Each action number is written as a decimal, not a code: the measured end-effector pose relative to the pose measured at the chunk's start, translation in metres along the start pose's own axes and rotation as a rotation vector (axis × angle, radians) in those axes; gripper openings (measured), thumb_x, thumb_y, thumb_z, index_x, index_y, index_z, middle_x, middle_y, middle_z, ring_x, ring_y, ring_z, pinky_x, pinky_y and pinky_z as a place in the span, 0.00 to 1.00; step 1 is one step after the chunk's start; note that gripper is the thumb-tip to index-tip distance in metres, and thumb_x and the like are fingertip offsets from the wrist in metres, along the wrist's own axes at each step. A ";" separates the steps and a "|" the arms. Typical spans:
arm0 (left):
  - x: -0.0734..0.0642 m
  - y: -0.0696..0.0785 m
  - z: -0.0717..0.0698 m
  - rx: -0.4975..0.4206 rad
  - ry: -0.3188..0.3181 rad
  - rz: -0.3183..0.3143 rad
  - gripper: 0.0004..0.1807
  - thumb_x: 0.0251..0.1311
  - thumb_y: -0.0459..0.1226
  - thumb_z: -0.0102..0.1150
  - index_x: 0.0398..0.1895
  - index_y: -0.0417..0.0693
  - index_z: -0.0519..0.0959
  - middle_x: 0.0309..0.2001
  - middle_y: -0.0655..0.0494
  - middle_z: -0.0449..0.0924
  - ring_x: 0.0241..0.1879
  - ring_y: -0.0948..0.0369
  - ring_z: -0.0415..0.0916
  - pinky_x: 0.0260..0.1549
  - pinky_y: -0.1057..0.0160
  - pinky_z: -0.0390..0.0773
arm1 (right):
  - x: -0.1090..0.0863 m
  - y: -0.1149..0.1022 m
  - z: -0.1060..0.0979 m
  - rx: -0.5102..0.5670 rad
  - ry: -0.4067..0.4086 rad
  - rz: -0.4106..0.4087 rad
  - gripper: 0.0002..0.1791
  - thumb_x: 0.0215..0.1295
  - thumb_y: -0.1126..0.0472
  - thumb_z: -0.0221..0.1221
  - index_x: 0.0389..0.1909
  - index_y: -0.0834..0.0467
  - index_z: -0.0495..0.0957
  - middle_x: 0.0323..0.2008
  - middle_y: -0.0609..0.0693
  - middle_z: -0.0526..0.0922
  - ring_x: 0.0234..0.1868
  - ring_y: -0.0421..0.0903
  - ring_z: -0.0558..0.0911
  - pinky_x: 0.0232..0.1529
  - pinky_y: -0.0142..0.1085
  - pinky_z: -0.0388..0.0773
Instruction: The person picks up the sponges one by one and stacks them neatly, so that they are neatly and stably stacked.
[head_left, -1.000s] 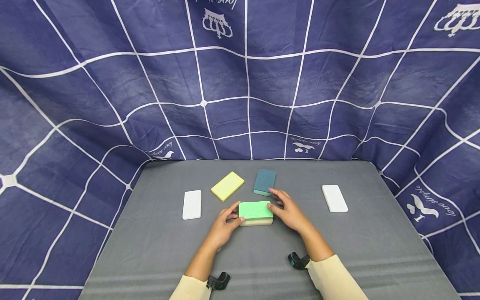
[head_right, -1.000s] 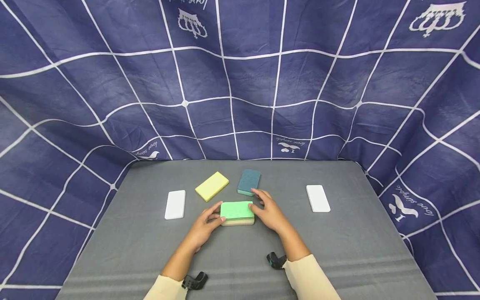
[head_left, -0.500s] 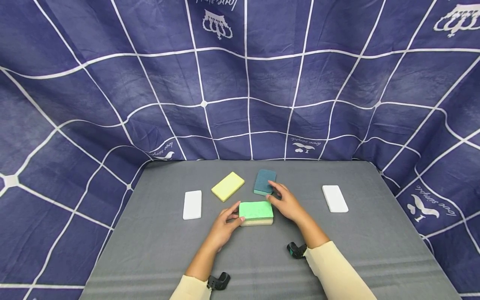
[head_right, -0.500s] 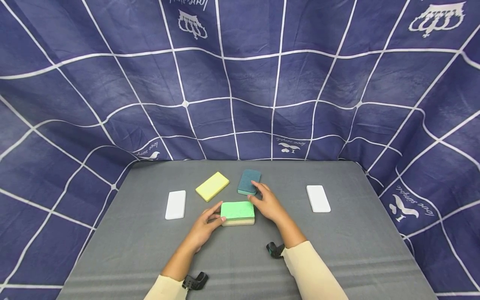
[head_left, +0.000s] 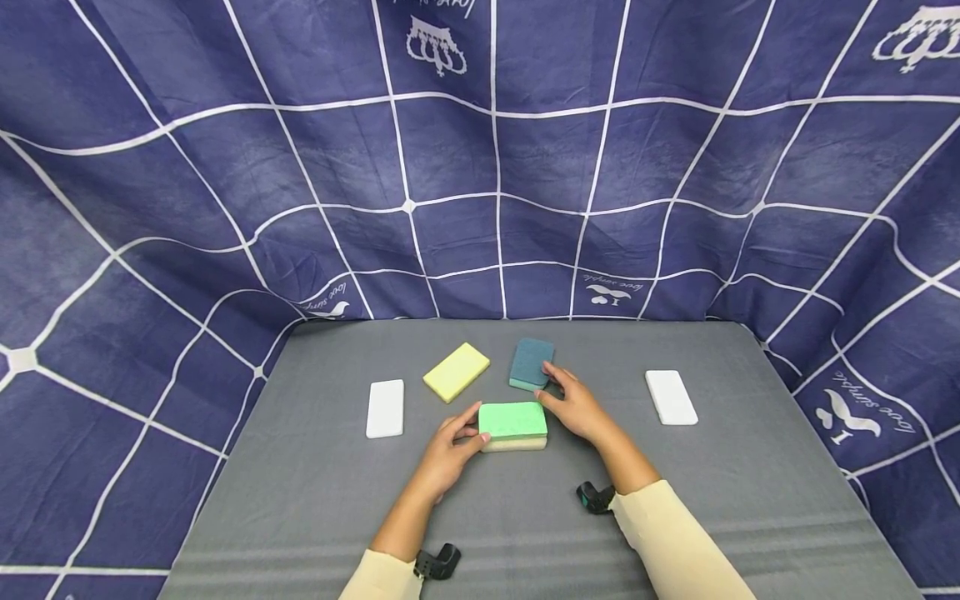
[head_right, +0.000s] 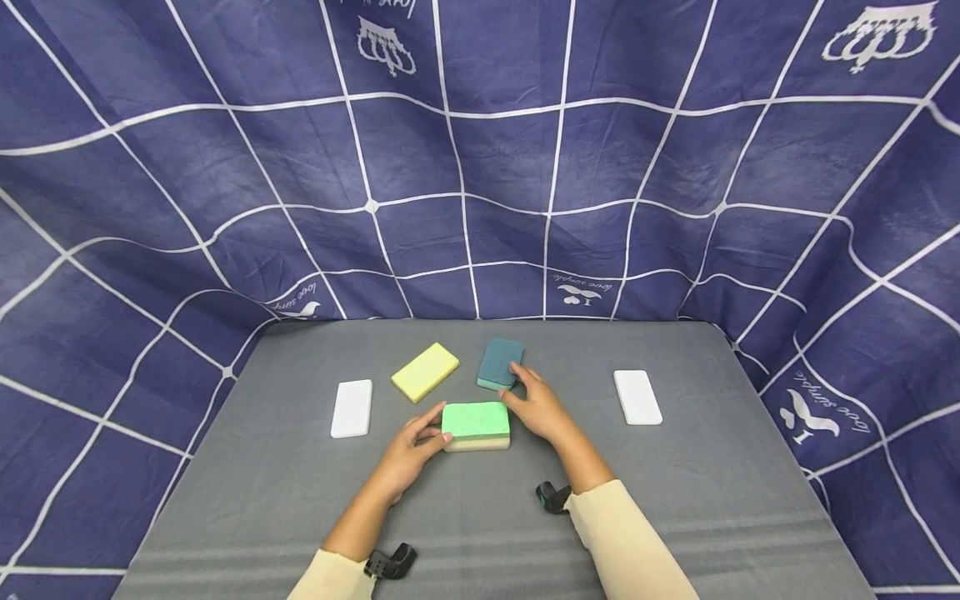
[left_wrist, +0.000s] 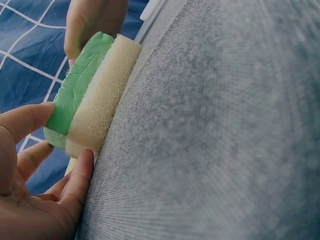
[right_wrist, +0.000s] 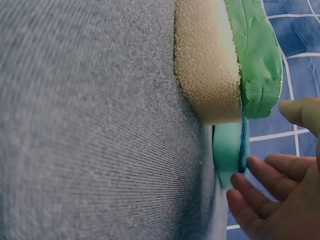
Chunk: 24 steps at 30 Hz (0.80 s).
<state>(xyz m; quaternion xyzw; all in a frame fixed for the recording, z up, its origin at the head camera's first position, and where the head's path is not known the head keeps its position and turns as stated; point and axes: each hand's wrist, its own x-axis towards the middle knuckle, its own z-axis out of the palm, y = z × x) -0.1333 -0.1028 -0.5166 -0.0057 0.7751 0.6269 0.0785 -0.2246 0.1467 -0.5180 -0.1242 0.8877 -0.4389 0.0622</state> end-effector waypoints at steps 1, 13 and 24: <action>0.000 0.000 0.000 0.001 -0.001 0.000 0.33 0.67 0.37 0.63 0.74 0.49 0.68 0.64 0.38 0.70 0.63 0.43 0.72 0.48 0.72 0.73 | 0.000 0.000 0.000 0.000 0.000 0.006 0.38 0.71 0.54 0.60 0.76 0.64 0.59 0.72 0.63 0.68 0.74 0.61 0.67 0.72 0.55 0.66; -0.005 0.011 -0.004 0.011 -0.019 0.009 0.32 0.66 0.37 0.63 0.74 0.47 0.68 0.64 0.39 0.71 0.62 0.45 0.73 0.48 0.71 0.75 | -0.002 0.001 -0.003 -0.020 0.059 0.093 0.40 0.71 0.47 0.59 0.77 0.60 0.59 0.69 0.62 0.72 0.69 0.61 0.72 0.71 0.56 0.66; 0.015 -0.027 0.002 0.032 0.008 0.006 0.33 0.66 0.40 0.65 0.74 0.54 0.68 0.63 0.44 0.72 0.63 0.48 0.73 0.49 0.68 0.76 | -0.002 0.001 -0.007 -0.041 0.075 0.178 0.41 0.75 0.43 0.54 0.77 0.64 0.56 0.67 0.64 0.73 0.69 0.61 0.72 0.70 0.57 0.66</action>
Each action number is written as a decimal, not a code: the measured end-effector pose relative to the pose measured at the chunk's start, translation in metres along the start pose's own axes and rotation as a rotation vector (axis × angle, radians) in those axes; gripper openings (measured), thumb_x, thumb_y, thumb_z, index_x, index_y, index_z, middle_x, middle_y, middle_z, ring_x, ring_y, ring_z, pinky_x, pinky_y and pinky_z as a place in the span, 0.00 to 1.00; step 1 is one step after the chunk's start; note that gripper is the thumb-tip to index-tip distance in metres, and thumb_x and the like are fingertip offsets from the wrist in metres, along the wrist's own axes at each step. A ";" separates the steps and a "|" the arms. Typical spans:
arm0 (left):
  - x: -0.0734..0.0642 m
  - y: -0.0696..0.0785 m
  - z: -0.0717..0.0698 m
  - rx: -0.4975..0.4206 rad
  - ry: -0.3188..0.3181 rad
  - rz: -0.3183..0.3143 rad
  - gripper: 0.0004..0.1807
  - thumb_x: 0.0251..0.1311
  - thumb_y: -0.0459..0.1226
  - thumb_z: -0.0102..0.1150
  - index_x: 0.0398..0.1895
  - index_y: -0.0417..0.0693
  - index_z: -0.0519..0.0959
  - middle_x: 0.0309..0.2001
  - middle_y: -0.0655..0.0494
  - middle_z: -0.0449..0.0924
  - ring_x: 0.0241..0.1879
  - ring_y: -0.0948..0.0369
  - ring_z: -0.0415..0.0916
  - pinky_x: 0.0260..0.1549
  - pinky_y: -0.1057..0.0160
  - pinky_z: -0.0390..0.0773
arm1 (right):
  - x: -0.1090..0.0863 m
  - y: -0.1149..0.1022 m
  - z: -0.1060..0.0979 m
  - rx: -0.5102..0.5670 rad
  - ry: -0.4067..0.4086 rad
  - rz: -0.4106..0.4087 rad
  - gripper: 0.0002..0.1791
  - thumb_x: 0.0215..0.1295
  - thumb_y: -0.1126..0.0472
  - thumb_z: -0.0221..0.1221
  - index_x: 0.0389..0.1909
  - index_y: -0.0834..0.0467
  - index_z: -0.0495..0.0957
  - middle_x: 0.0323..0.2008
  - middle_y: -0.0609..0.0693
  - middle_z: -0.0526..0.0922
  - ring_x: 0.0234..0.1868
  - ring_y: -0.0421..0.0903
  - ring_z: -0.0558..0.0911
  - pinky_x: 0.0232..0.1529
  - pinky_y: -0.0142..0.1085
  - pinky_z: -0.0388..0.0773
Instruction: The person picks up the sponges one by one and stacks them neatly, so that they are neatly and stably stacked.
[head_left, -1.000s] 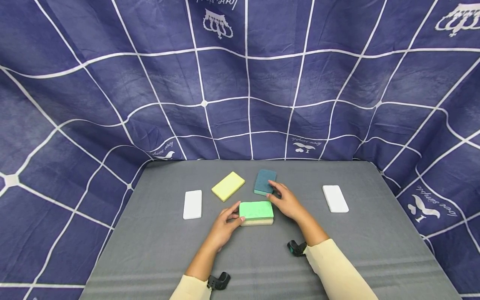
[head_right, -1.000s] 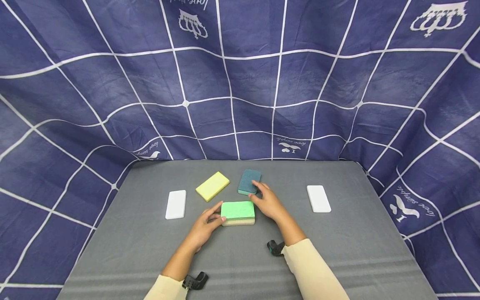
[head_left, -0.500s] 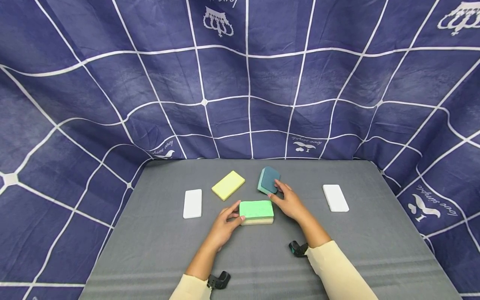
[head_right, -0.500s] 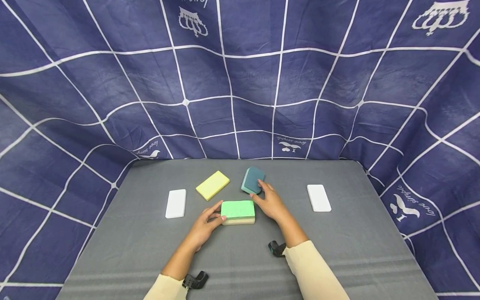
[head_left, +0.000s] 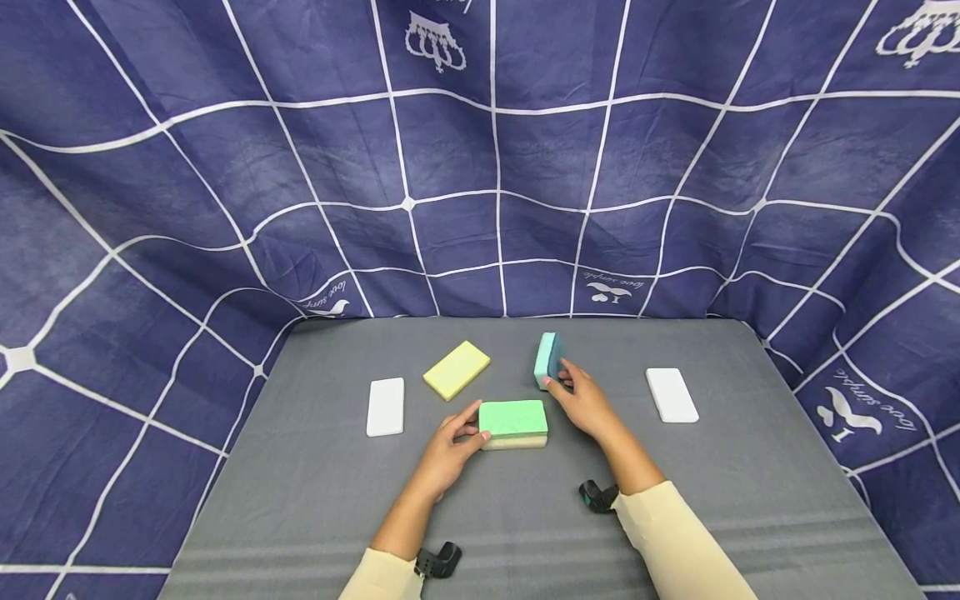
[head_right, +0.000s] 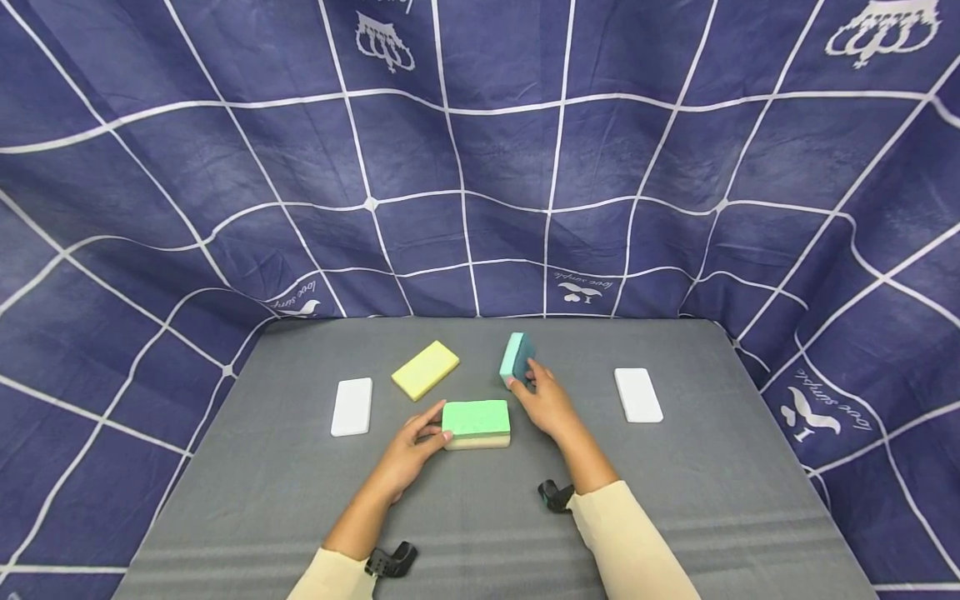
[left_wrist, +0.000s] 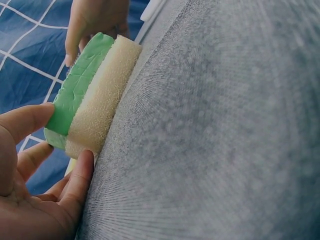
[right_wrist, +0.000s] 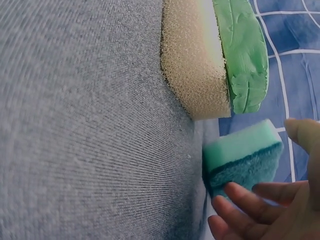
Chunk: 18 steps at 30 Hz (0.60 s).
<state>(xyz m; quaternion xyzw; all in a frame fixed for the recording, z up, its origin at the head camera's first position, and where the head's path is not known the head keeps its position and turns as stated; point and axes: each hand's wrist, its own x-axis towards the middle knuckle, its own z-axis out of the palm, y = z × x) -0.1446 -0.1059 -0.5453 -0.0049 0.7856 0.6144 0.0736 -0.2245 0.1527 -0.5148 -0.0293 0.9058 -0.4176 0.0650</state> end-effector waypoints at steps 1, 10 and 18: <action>0.001 -0.002 0.000 -0.004 0.000 0.002 0.33 0.65 0.41 0.65 0.74 0.56 0.69 0.64 0.45 0.72 0.62 0.49 0.74 0.49 0.68 0.76 | 0.001 0.000 0.000 -0.001 0.006 0.004 0.41 0.75 0.42 0.53 0.77 0.65 0.56 0.66 0.65 0.73 0.69 0.62 0.72 0.70 0.57 0.67; 0.001 -0.002 -0.002 -0.022 -0.008 0.009 0.34 0.63 0.43 0.67 0.73 0.58 0.71 0.61 0.47 0.73 0.61 0.51 0.74 0.49 0.68 0.76 | 0.006 0.000 -0.002 -0.003 0.033 0.030 0.38 0.79 0.44 0.45 0.74 0.71 0.59 0.62 0.69 0.77 0.64 0.64 0.77 0.67 0.57 0.70; -0.011 0.023 -0.005 -0.025 -0.025 -0.004 0.33 0.66 0.37 0.64 0.74 0.48 0.68 0.63 0.40 0.72 0.63 0.44 0.72 0.48 0.71 0.74 | 0.006 0.000 -0.003 0.022 0.024 0.078 0.42 0.75 0.43 0.53 0.73 0.73 0.58 0.58 0.67 0.79 0.61 0.60 0.79 0.66 0.55 0.71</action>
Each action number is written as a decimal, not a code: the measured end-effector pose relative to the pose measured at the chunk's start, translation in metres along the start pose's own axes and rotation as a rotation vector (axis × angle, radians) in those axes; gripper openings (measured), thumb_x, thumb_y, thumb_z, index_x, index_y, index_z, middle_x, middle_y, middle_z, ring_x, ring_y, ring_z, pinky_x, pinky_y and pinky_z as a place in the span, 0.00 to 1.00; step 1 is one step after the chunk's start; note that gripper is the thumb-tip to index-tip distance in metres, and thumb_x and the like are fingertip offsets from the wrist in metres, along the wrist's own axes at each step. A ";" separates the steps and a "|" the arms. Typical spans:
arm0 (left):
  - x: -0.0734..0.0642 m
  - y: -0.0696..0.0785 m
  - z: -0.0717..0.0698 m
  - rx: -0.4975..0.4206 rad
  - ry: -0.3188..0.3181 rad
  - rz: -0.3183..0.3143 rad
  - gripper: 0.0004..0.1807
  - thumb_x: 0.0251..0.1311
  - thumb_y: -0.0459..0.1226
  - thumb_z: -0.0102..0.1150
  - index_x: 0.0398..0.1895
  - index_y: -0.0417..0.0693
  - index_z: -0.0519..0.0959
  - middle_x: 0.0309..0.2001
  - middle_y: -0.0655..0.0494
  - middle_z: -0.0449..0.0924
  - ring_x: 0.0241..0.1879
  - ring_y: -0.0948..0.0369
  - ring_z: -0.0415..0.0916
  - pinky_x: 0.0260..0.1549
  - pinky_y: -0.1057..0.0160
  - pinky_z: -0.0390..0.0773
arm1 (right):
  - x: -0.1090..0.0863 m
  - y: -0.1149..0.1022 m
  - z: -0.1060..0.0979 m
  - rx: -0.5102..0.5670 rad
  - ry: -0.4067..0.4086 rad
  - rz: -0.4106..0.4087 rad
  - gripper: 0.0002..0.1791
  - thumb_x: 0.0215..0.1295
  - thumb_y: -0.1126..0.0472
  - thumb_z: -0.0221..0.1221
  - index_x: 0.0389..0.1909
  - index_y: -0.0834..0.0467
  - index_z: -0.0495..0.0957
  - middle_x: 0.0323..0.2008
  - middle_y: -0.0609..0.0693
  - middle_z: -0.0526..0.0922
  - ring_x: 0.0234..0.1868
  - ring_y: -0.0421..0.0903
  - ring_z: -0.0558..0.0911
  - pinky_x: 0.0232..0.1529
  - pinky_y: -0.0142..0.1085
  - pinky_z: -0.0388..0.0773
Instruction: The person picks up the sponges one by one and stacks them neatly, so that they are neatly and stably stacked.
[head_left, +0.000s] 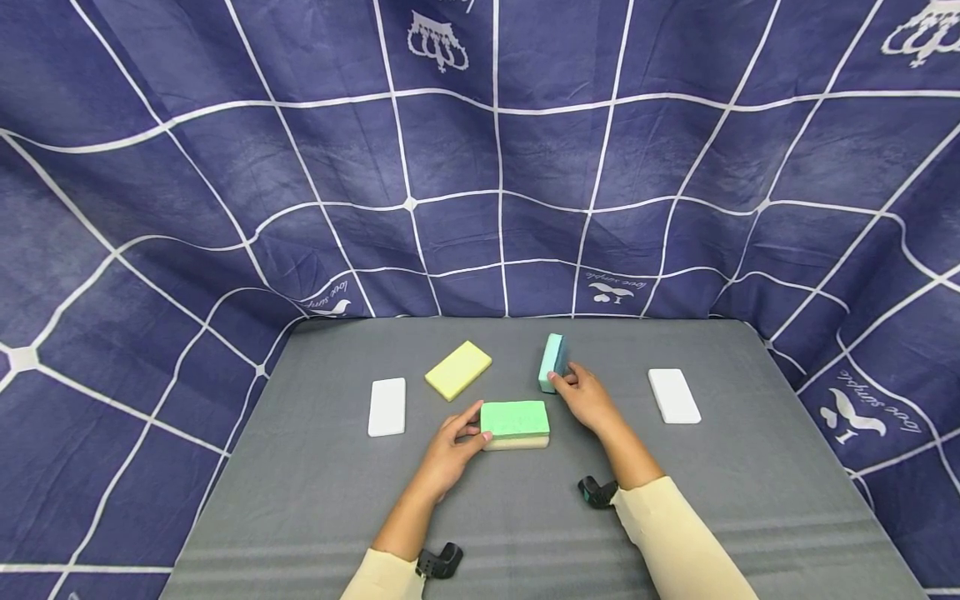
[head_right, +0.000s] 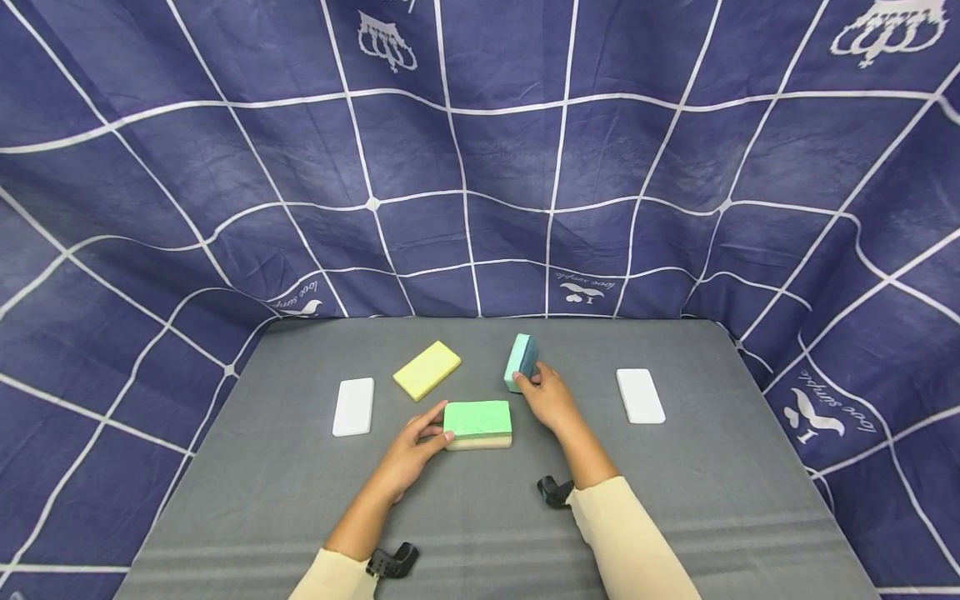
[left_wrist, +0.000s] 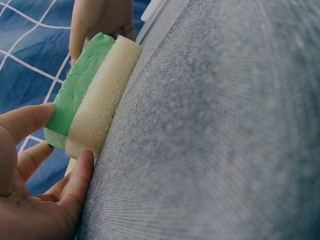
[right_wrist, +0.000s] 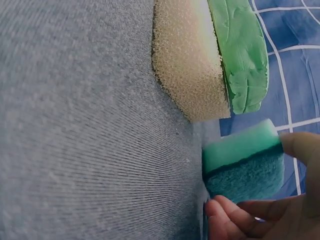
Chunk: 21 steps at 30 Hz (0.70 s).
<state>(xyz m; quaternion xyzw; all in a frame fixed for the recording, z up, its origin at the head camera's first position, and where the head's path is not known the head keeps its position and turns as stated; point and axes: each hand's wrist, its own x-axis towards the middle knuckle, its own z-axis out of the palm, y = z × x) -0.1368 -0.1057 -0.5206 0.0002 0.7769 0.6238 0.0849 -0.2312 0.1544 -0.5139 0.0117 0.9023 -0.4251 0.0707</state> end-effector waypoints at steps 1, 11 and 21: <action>-0.002 0.004 0.000 -0.001 -0.003 -0.004 0.33 0.66 0.37 0.64 0.74 0.47 0.68 0.63 0.40 0.71 0.63 0.44 0.72 0.49 0.71 0.74 | 0.000 0.000 0.000 -0.004 -0.001 0.005 0.43 0.74 0.42 0.53 0.73 0.73 0.58 0.58 0.66 0.80 0.61 0.60 0.78 0.66 0.55 0.71; -0.002 0.004 0.003 0.003 0.021 -0.007 0.32 0.66 0.37 0.63 0.74 0.49 0.68 0.64 0.41 0.71 0.63 0.45 0.72 0.49 0.70 0.74 | -0.004 0.001 0.003 0.053 -0.073 0.043 0.48 0.68 0.41 0.60 0.76 0.70 0.56 0.63 0.66 0.77 0.63 0.60 0.78 0.65 0.54 0.72; -0.002 0.001 0.005 0.015 0.032 -0.008 0.33 0.67 0.37 0.63 0.74 0.49 0.68 0.63 0.41 0.71 0.63 0.45 0.72 0.50 0.69 0.74 | -0.004 0.004 0.006 0.154 -0.121 0.030 0.46 0.63 0.50 0.66 0.72 0.73 0.61 0.63 0.69 0.75 0.60 0.60 0.79 0.61 0.51 0.76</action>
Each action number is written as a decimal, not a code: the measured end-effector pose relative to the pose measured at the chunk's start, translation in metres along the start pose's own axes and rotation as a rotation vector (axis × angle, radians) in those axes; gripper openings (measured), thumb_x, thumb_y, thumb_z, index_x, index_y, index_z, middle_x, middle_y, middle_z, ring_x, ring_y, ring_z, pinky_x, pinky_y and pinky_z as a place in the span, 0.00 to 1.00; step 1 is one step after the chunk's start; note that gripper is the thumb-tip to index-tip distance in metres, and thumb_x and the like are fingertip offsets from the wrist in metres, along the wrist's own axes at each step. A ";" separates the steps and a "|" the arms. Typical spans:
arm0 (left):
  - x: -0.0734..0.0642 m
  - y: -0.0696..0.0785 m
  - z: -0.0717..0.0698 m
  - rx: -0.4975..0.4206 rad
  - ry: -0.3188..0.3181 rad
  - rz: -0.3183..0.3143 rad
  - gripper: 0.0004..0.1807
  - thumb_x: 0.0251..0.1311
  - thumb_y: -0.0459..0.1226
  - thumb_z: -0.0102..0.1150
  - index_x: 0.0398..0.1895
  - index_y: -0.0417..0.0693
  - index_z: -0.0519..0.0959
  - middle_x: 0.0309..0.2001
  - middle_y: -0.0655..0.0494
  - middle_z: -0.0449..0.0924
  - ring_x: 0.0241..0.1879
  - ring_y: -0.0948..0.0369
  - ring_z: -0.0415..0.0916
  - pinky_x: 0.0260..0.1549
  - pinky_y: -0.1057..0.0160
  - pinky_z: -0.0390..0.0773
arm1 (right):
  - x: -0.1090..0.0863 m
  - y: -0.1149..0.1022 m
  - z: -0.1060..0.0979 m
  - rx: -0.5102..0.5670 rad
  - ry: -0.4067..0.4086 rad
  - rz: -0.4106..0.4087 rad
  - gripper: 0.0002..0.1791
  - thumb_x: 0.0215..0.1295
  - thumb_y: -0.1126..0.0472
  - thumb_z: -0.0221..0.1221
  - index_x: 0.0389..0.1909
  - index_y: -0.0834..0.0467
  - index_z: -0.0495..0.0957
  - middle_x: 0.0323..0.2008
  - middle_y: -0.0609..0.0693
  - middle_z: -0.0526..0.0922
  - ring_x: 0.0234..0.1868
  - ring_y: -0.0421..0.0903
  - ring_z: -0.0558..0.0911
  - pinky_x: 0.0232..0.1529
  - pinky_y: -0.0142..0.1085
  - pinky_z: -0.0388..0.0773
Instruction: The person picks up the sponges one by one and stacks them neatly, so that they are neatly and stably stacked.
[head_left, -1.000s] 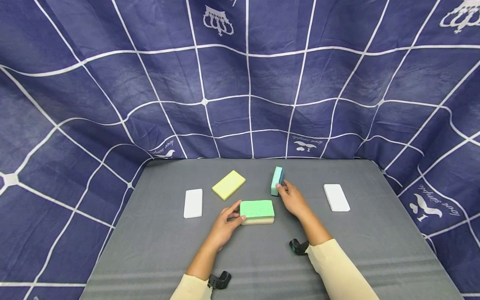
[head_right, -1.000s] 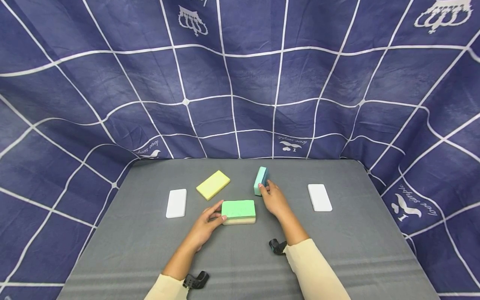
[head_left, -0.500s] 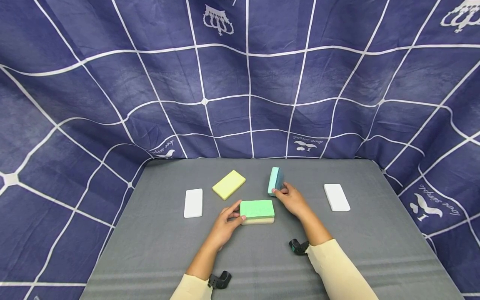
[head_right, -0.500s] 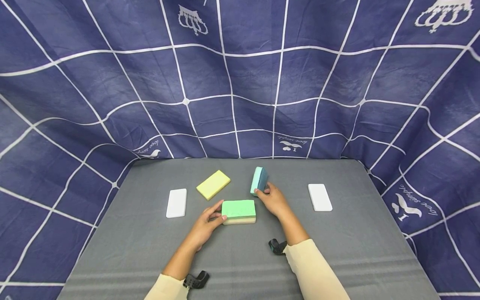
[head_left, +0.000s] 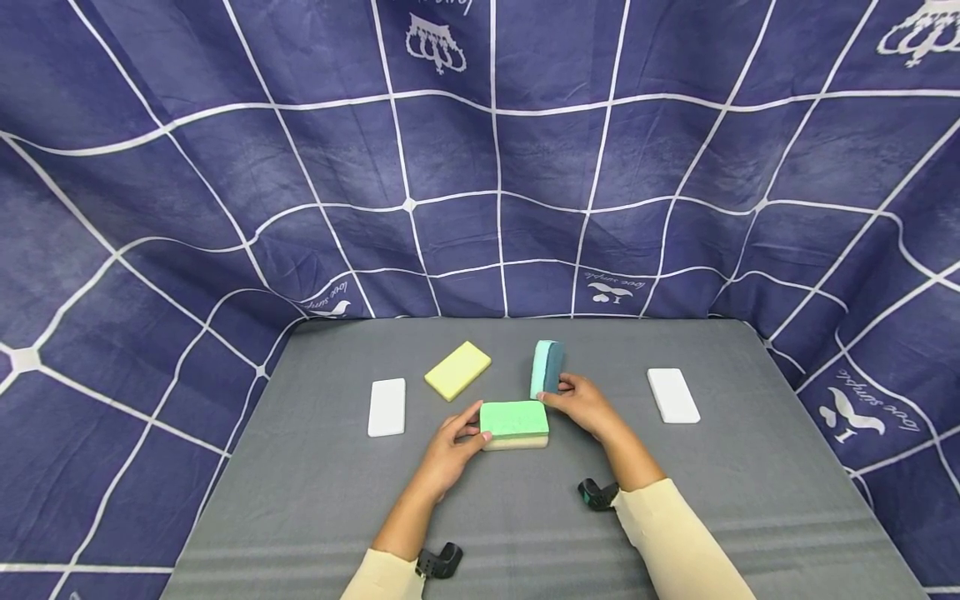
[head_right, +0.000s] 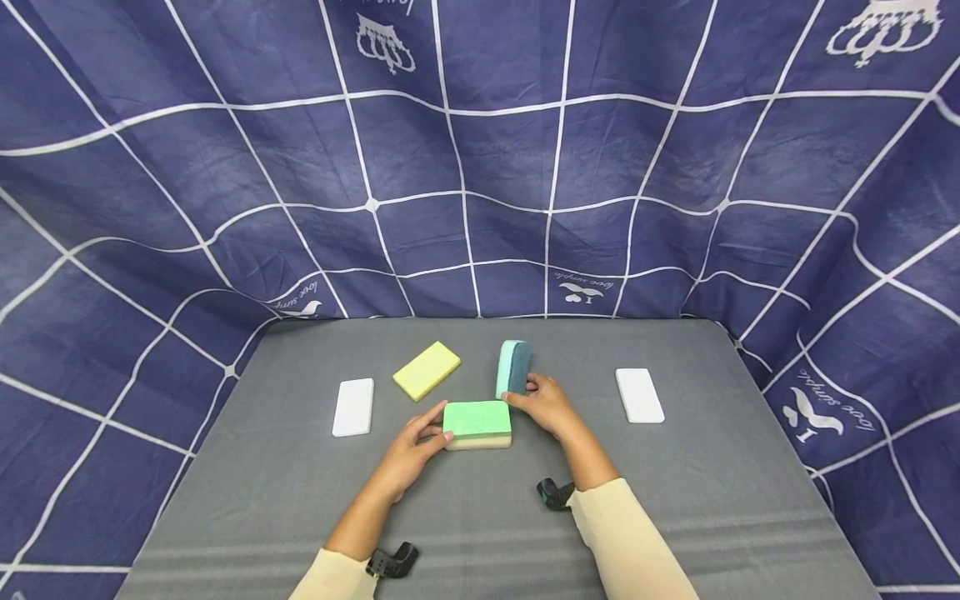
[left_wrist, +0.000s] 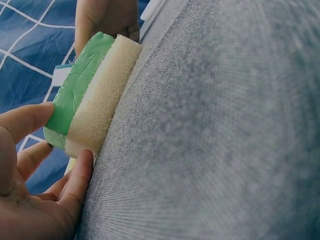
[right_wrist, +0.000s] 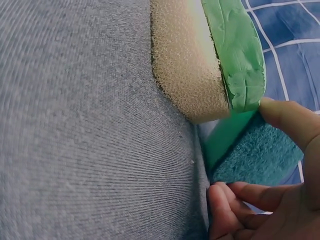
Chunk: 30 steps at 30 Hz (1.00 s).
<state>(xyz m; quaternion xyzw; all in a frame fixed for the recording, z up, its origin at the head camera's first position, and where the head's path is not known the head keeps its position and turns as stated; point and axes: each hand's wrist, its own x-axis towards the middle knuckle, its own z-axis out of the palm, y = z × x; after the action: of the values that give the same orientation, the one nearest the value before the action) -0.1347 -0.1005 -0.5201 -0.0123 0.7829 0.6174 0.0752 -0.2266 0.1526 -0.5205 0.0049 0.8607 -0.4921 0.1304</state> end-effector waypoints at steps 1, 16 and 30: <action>0.000 0.000 0.000 0.001 0.001 0.001 0.33 0.67 0.37 0.63 0.74 0.49 0.68 0.63 0.41 0.71 0.63 0.45 0.72 0.50 0.69 0.74 | 0.000 0.000 0.000 0.005 0.001 0.005 0.46 0.62 0.49 0.67 0.72 0.72 0.61 0.63 0.68 0.75 0.60 0.60 0.79 0.61 0.51 0.76; -0.003 0.004 -0.003 -0.037 -0.014 0.008 0.33 0.66 0.37 0.63 0.74 0.48 0.68 0.64 0.40 0.70 0.63 0.43 0.71 0.47 0.74 0.73 | 0.001 -0.001 -0.004 0.166 0.059 -0.063 0.45 0.63 0.56 0.67 0.76 0.62 0.56 0.68 0.67 0.66 0.71 0.62 0.67 0.70 0.55 0.67; -0.005 0.005 -0.003 -0.013 -0.015 0.031 0.32 0.67 0.37 0.62 0.74 0.49 0.68 0.63 0.41 0.71 0.62 0.45 0.73 0.48 0.71 0.74 | -0.018 -0.011 -0.009 0.264 0.030 -0.201 0.45 0.63 0.63 0.69 0.78 0.57 0.58 0.68 0.62 0.62 0.63 0.61 0.77 0.53 0.26 0.78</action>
<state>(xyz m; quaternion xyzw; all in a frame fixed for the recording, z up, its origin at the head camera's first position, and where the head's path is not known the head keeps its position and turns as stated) -0.1309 -0.1025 -0.5138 0.0041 0.7784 0.6236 0.0715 -0.2123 0.1569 -0.5024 -0.0569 0.7866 -0.6112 0.0660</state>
